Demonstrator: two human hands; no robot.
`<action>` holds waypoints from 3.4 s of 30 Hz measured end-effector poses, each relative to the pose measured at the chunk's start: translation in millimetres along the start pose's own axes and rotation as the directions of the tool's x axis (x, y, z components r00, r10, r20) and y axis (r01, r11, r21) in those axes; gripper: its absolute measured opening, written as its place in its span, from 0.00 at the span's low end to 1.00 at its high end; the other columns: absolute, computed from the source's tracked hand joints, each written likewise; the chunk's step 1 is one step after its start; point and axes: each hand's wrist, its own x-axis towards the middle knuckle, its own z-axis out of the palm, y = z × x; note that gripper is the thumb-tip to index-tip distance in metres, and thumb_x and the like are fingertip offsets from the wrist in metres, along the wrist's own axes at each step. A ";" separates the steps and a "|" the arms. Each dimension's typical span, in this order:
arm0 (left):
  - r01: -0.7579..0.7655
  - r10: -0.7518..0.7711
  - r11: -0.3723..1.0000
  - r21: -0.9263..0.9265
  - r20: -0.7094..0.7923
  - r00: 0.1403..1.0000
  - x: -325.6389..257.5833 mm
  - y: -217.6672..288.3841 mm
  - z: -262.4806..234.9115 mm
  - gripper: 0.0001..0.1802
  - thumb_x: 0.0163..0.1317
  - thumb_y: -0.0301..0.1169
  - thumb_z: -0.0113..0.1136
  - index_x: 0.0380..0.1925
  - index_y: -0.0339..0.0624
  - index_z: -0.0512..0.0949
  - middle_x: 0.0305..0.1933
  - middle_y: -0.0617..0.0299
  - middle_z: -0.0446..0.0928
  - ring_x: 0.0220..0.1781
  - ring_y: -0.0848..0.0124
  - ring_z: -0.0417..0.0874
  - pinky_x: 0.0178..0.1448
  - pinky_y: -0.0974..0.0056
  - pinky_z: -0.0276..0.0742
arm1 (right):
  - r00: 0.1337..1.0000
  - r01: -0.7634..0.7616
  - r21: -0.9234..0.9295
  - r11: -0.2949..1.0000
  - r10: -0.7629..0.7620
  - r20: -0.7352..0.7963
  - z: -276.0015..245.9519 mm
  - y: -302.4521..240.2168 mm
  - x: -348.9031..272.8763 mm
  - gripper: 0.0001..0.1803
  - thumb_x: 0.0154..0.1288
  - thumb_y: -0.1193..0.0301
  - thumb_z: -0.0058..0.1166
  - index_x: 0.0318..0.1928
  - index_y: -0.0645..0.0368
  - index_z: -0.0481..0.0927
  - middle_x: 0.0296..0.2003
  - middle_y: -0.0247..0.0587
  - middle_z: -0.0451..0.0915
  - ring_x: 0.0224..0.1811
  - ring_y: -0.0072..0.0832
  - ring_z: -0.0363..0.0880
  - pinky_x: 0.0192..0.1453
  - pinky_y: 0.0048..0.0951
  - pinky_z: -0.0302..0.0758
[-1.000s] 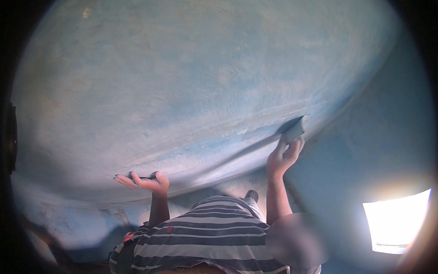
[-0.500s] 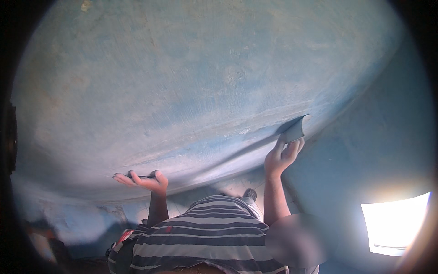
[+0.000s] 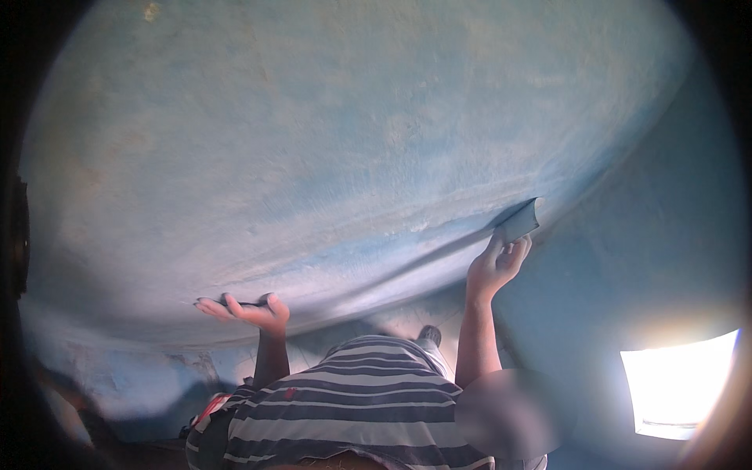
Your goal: The person uses a sanding block to smooth a section of the ceiling. They move the block back and forth across the surface in a repetitive motion.
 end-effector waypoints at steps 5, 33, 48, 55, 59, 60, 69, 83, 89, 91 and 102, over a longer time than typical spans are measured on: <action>-0.004 0.004 1.000 -0.011 -0.010 1.000 -1.7 -1.3 2.2 0.42 0.69 0.59 0.44 0.74 0.43 0.54 0.82 0.28 0.38 0.82 0.28 0.37 0.75 0.19 0.34 | 1.000 -0.001 0.037 0.999 0.001 0.001 8.5 -0.5 -21.3 0.08 0.71 0.83 0.51 0.48 0.64 0.75 0.49 0.40 0.71 0.48 0.28 0.70 0.51 0.27 0.67; 0.026 -0.027 0.999 -0.042 -0.007 1.000 -3.5 0.1 5.1 0.43 0.70 0.60 0.44 0.75 0.44 0.52 0.82 0.28 0.36 0.82 0.28 0.35 0.74 0.18 0.33 | 0.933 0.358 -0.235 0.904 -0.336 0.130 0.5 -26.7 -4.6 0.08 0.71 0.83 0.50 0.49 0.69 0.76 0.44 0.47 0.73 0.48 0.40 0.74 0.57 0.34 0.70; -0.002 0.002 0.999 -0.035 -0.004 1.000 0.7 -1.1 0.8 0.43 0.69 0.59 0.44 0.74 0.43 0.53 0.82 0.28 0.36 0.83 0.28 0.35 0.74 0.19 0.31 | 0.976 0.182 -0.176 0.967 -0.157 0.149 -2.1 -3.2 -18.2 0.17 0.69 0.85 0.51 0.57 0.67 0.76 0.53 0.48 0.73 0.56 0.39 0.71 0.64 0.33 0.66; 0.001 -0.001 1.000 -0.019 -0.005 1.000 -1.7 -2.1 1.4 0.42 0.70 0.61 0.44 0.74 0.44 0.54 0.82 0.28 0.38 0.82 0.28 0.36 0.74 0.19 0.35 | 0.996 0.075 -0.064 0.995 -0.072 0.052 5.4 -4.8 -14.6 0.15 0.69 0.85 0.51 0.55 0.67 0.76 0.50 0.47 0.72 0.54 0.40 0.71 0.62 0.32 0.66; -0.004 0.004 1.000 -0.007 0.006 1.000 -1.1 -1.1 0.5 0.43 0.70 0.61 0.44 0.73 0.44 0.55 0.82 0.28 0.39 0.82 0.27 0.38 0.74 0.18 0.36 | 0.985 0.132 -0.119 0.984 -0.117 0.123 9.3 -12.4 -38.3 0.15 0.67 0.85 0.53 0.54 0.67 0.77 0.53 0.51 0.73 0.57 0.43 0.73 0.63 0.35 0.67; -0.006 0.006 1.000 -0.003 0.010 1.000 -0.5 -0.5 0.6 0.43 0.70 0.61 0.44 0.73 0.43 0.55 0.82 0.28 0.39 0.82 0.27 0.38 0.74 0.18 0.37 | 0.980 0.156 -0.134 0.979 -0.137 0.144 9.9 -14.2 -38.2 0.16 0.66 0.86 0.54 0.54 0.67 0.77 0.53 0.52 0.74 0.57 0.44 0.73 0.63 0.35 0.68; -0.026 0.026 0.999 0.047 -0.006 1.000 -0.7 -1.7 -1.3 0.43 0.71 0.62 0.43 0.73 0.42 0.56 0.81 0.29 0.41 0.82 0.26 0.40 0.73 0.17 0.41 | 0.996 0.075 -0.031 0.997 -0.074 0.040 9.4 -4.9 -7.0 0.13 0.70 0.83 0.52 0.53 0.66 0.77 0.50 0.45 0.73 0.52 0.37 0.72 0.58 0.33 0.68; -0.054 0.052 0.997 0.061 0.035 0.998 3.2 -1.9 -6.7 0.43 0.71 0.60 0.45 0.74 0.43 0.55 0.81 0.29 0.40 0.81 0.26 0.39 0.73 0.18 0.40 | 0.998 0.041 0.029 0.999 -0.042 0.048 18.3 -11.4 -15.1 0.13 0.70 0.83 0.52 0.53 0.67 0.77 0.47 0.44 0.73 0.49 0.36 0.71 0.57 0.32 0.68; -0.058 0.056 0.995 0.081 0.034 0.998 -6.0 -8.0 -3.9 0.43 0.69 0.63 0.46 0.71 0.41 0.57 0.81 0.29 0.43 0.80 0.22 0.42 0.72 0.16 0.43 | 0.972 0.203 -0.055 0.978 -0.195 0.131 21.9 -22.7 -41.7 0.15 0.69 0.85 0.51 0.55 0.66 0.78 0.52 0.46 0.75 0.56 0.38 0.73 0.62 0.33 0.68; -0.051 0.048 0.996 0.079 0.033 0.998 -3.7 -7.1 -4.2 0.43 0.69 0.62 0.46 0.70 0.40 0.58 0.81 0.29 0.43 0.80 0.22 0.42 0.72 0.16 0.44 | 0.978 0.177 -0.025 0.984 -0.173 0.117 23.8 -26.0 -53.9 0.16 0.69 0.85 0.52 0.56 0.66 0.78 0.53 0.48 0.74 0.58 0.39 0.73 0.64 0.34 0.67; -0.028 0.026 0.997 0.067 0.021 0.999 0.2 -2.9 -5.3 0.42 0.69 0.63 0.45 0.69 0.42 0.59 0.81 0.29 0.43 0.80 0.22 0.42 0.72 0.17 0.43 | 0.989 0.136 -0.042 0.990 -0.133 0.056 17.0 -11.7 -22.8 0.13 0.70 0.84 0.53 0.53 0.67 0.78 0.49 0.48 0.76 0.56 0.44 0.74 0.64 0.38 0.69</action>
